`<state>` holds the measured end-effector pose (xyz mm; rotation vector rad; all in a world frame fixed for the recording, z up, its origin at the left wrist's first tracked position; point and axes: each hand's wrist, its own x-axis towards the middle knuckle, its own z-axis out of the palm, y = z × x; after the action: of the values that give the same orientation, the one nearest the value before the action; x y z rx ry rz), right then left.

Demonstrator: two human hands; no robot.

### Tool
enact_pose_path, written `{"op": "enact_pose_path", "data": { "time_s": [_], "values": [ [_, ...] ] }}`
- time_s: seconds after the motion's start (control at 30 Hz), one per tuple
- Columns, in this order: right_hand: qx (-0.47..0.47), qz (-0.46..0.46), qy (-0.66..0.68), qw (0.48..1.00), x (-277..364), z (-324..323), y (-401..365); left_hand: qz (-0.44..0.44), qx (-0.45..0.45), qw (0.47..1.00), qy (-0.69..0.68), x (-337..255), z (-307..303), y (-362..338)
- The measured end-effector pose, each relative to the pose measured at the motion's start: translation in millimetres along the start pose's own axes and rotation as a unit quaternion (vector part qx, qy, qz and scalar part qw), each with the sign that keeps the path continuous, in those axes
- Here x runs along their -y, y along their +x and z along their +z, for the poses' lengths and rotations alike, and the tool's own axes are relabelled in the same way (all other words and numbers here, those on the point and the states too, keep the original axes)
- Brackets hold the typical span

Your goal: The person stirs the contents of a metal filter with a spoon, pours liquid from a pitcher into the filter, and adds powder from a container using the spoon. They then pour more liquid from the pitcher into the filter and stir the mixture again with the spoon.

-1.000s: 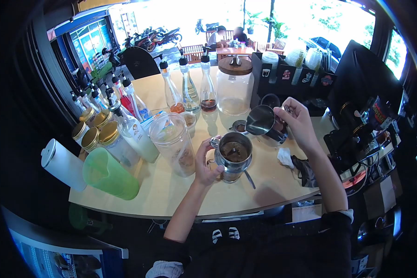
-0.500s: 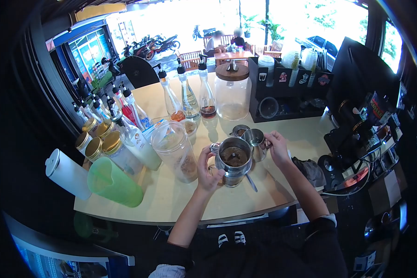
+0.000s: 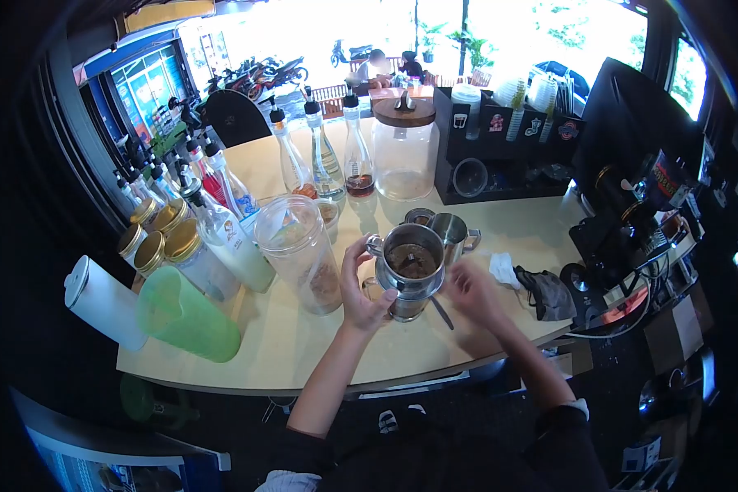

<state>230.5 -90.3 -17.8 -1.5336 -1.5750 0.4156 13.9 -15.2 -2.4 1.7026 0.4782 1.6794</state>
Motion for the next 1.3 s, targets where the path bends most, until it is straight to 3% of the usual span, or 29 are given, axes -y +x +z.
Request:
{"op": "enact_pose_path", "data": {
  "time_s": [0.03, 0.17, 0.27, 0.33, 0.47, 0.53, 0.63, 0.67, 0.73, 0.83, 0.9, 1.0, 1.07, 1.3],
  "values": [
    [0.054, -0.017, -0.033, 0.998, 8, 10, -8, -0.002, -0.009, 1.0, -0.01, 0, 2, -1],
    [0.022, -0.094, -0.185, 0.978, 18, 34, -27, -0.008, -0.019, 1.0, -0.006, -2, 5, -5],
    [0.043, -0.054, -0.256, 0.964, 26, 28, -34, -0.004, -0.024, 1.0, -0.009, 1, 6, -7],
    [0.052, 0.05, -0.247, 0.966, 29, 17, -38, -0.007, -0.013, 1.0, -0.009, 1, 6, -8],
    [0.049, 0.082, -0.231, 0.968, 47, -30, -53, 0.012, -0.012, 1.0, 0.0, -3, 5, -6],
    [0.019, 0.058, -0.187, 0.98, 69, -63, -52, 0.024, -0.013, 1.0, 0.007, -7, 4, -2],
    [-0.06, -0.073, -0.122, 0.988, 122, -100, -45, 0.074, -0.014, 0.995, 0.069, -12, -1, 2],
    [-0.06, -0.074, -0.125, 0.988, 135, -104, -41, 0.085, -0.012, 0.991, 0.105, -14, -3, 4],
    [-0.019, -0.194, -0.183, 0.964, 154, -106, -32, 0.099, -0.013, 0.985, 0.139, -28, 0, 8],
    [0.035, -0.2, -0.279, 0.939, 168, -98, -17, 0.109, 0.028, 0.966, 0.233, -66, 3, 19],
    [0.072, -0.202, -0.333, 0.918, 173, -92, -5, 0.031, 0.098, 0.948, 0.301, -84, 5, 28],
    [0.096, -0.225, -0.405, 0.881, 176, -83, 13, -0.001, 0.151, 0.923, 0.353, -89, 3, 41],
    [0.13, -0.208, -0.435, 0.866, 175, -81, 21, -0.012, 0.139, 0.92, 0.366, -94, 5, 44],
    [0.213, -0.245, -0.352, 0.878, 171, -101, 35, -0.093, 0.158, 0.912, 0.367, -100, 11, 48]
  ]
}}
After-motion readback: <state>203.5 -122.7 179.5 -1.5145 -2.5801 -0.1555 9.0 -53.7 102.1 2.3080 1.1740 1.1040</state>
